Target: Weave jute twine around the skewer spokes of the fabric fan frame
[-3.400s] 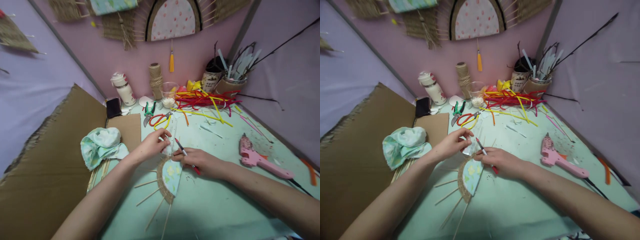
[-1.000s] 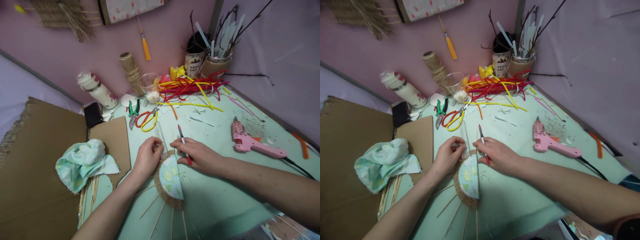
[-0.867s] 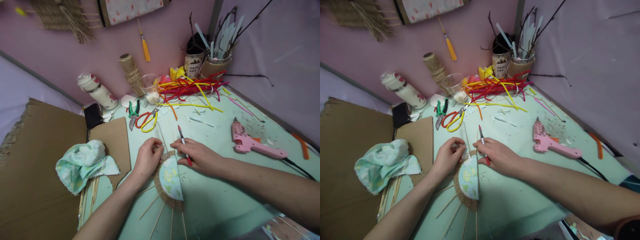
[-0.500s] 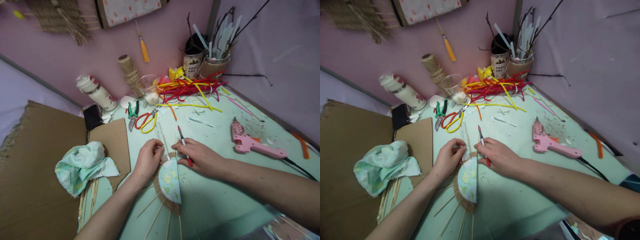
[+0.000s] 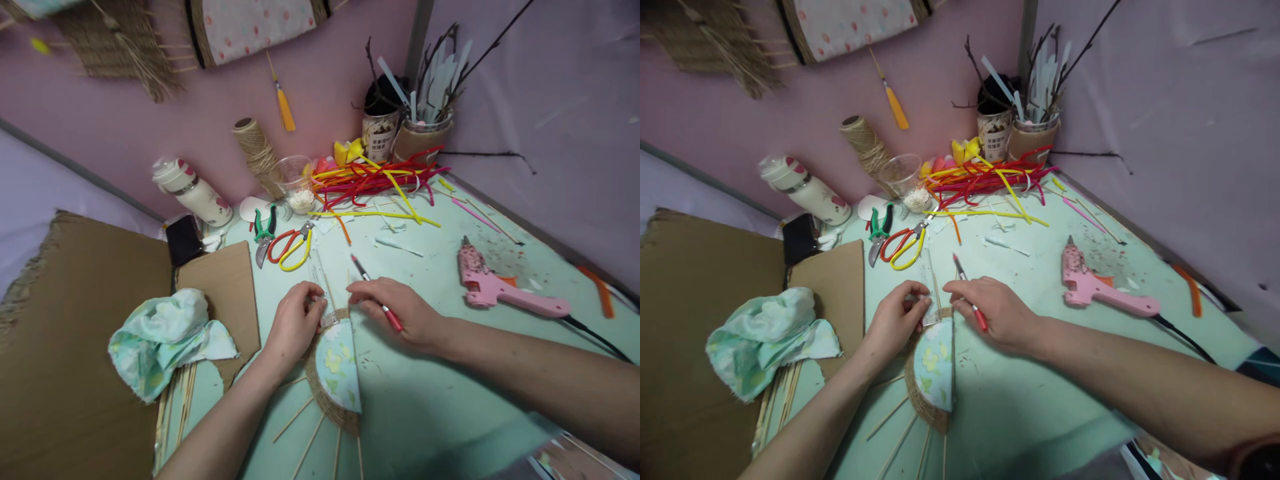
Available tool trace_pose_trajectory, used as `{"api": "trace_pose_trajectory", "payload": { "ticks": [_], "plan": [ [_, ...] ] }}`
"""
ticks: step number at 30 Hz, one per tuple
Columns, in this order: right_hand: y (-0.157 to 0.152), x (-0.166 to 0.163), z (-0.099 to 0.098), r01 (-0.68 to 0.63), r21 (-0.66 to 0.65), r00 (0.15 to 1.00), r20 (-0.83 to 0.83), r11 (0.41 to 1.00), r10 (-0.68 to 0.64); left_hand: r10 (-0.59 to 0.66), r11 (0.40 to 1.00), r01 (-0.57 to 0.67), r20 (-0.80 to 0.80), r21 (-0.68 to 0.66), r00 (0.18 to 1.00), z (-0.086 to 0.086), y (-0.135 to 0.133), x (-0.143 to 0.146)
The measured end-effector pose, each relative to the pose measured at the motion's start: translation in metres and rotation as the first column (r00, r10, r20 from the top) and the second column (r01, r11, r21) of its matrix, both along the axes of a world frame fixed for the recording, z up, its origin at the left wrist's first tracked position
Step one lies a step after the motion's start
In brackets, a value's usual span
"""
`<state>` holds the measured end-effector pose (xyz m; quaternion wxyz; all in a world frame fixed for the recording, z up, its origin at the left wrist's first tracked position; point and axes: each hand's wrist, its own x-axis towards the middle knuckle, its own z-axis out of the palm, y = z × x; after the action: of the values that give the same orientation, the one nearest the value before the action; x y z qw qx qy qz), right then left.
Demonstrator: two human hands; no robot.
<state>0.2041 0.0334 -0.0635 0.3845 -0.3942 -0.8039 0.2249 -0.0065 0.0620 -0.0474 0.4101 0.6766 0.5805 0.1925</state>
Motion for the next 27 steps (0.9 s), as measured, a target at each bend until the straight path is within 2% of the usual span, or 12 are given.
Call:
{"api": "trace_pose_trajectory", "payload": {
  "ticks": [5,9,16,27],
  "plan": [
    [-0.0008,-0.0025,0.0028,-0.009,-0.120,0.981,-0.192,0.993,-0.014,0.021,1.000,-0.021,-0.006,-0.002,1.000,0.0006,0.0000,0.0009],
    [0.0017,-0.0049,0.0028,0.002,-0.220,0.963,-0.262,0.975,-0.061,0.032,0.999,-0.032,-0.013,-0.024,0.999,0.0002,-0.0005,0.0007],
    [0.0035,-0.0060,-0.0004,-0.006,-0.360,0.968,-0.237,0.933,-0.085,0.032,0.999,-0.033,-0.011,-0.029,0.999,-0.0007,-0.0011,-0.0006],
    [0.0022,-0.0055,0.0006,-0.042,-0.423,0.970,-0.233,0.905,-0.064,0.025,1.000,-0.025,-0.039,-0.010,0.999,-0.0009,-0.0017,-0.0011]
  ]
}}
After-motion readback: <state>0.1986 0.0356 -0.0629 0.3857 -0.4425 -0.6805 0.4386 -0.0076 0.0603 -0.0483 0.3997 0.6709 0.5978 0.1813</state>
